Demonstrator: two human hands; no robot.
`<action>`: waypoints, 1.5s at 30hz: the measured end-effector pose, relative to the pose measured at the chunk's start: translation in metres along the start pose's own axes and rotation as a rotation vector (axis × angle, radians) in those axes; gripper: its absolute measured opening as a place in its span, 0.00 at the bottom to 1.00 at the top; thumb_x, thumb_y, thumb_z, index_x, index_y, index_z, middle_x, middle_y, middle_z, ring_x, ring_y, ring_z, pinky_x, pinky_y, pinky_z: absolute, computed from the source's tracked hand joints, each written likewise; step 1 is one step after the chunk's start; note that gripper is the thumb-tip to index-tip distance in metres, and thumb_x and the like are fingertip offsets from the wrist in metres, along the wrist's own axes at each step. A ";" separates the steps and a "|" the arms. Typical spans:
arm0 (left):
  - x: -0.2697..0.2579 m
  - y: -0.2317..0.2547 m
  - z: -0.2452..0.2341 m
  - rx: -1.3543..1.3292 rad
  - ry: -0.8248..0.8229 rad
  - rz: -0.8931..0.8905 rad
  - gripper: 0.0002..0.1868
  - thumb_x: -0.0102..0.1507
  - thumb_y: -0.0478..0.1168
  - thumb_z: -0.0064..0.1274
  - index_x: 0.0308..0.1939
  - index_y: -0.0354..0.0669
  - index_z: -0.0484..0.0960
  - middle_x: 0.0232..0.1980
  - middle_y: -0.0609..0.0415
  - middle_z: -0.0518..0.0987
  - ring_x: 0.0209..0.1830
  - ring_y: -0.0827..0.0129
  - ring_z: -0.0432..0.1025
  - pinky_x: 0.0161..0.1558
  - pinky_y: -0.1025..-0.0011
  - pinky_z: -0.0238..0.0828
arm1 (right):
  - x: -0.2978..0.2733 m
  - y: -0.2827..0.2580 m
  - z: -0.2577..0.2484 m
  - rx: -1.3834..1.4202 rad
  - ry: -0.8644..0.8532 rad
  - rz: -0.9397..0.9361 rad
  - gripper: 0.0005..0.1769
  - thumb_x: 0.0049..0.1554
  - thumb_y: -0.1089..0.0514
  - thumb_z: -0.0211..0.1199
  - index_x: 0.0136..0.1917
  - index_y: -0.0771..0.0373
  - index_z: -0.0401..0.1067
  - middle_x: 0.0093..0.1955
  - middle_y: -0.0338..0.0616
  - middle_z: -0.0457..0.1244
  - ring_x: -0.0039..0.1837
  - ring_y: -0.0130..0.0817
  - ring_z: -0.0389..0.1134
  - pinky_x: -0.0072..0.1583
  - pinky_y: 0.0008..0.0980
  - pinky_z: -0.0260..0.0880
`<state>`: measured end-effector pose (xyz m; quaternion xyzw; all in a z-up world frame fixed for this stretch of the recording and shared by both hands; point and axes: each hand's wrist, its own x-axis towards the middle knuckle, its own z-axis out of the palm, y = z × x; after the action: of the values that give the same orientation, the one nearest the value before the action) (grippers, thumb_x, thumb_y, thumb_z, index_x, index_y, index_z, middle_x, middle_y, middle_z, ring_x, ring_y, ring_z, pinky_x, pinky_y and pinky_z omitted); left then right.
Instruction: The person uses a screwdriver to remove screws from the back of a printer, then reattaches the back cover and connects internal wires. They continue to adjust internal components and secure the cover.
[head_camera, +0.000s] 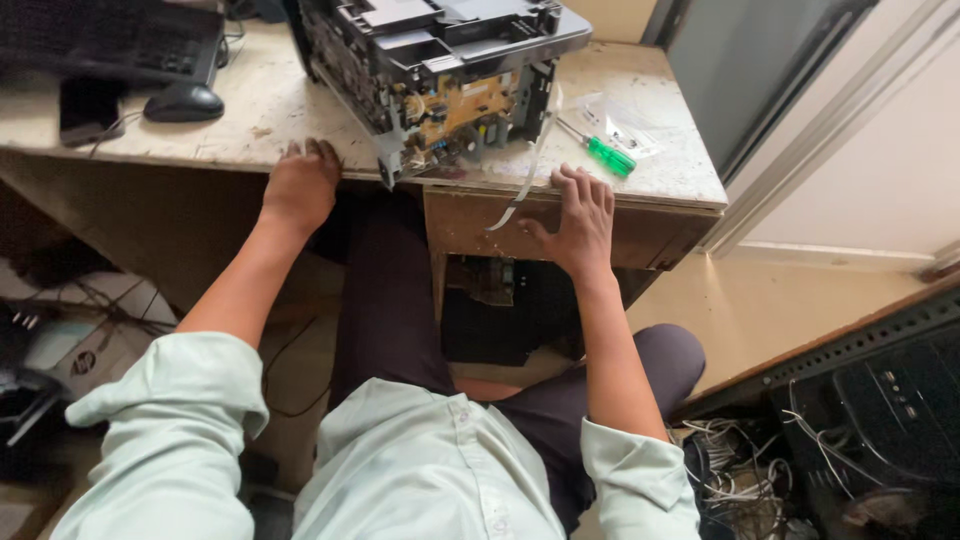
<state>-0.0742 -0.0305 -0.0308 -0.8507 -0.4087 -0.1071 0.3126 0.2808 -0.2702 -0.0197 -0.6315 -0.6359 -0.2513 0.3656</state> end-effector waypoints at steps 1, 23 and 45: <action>0.000 0.001 -0.006 0.019 0.003 -0.001 0.32 0.60 0.38 0.55 0.67 0.26 0.70 0.65 0.32 0.75 0.60 0.41 0.74 0.57 0.60 0.74 | 0.001 0.001 -0.002 0.017 -0.006 -0.025 0.40 0.44 0.44 0.78 0.64 0.63 0.68 0.68 0.51 0.62 0.72 0.52 0.58 0.72 0.51 0.52; -0.002 -0.017 -0.026 0.000 -0.026 0.153 0.25 0.63 0.37 0.49 0.64 0.32 0.74 0.62 0.38 0.77 0.55 0.48 0.78 0.48 0.65 0.80 | 0.016 0.006 0.043 0.053 0.340 0.061 0.07 0.63 0.60 0.62 0.41 0.61 0.71 0.49 0.41 0.70 0.56 0.40 0.69 0.61 0.39 0.57; 0.003 -0.023 -0.072 -0.183 -0.034 0.003 0.23 0.61 0.46 0.55 0.59 0.45 0.79 0.55 0.52 0.83 0.45 0.60 0.81 0.41 0.62 0.80 | 0.031 -0.007 0.038 0.178 0.480 0.234 0.09 0.57 0.60 0.70 0.40 0.62 0.70 0.44 0.43 0.66 0.51 0.42 0.66 0.60 0.39 0.60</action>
<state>-0.0840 -0.0623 0.0372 -0.8781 -0.4013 -0.1291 0.2265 0.2705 -0.2223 -0.0176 -0.5884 -0.4734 -0.2929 0.5864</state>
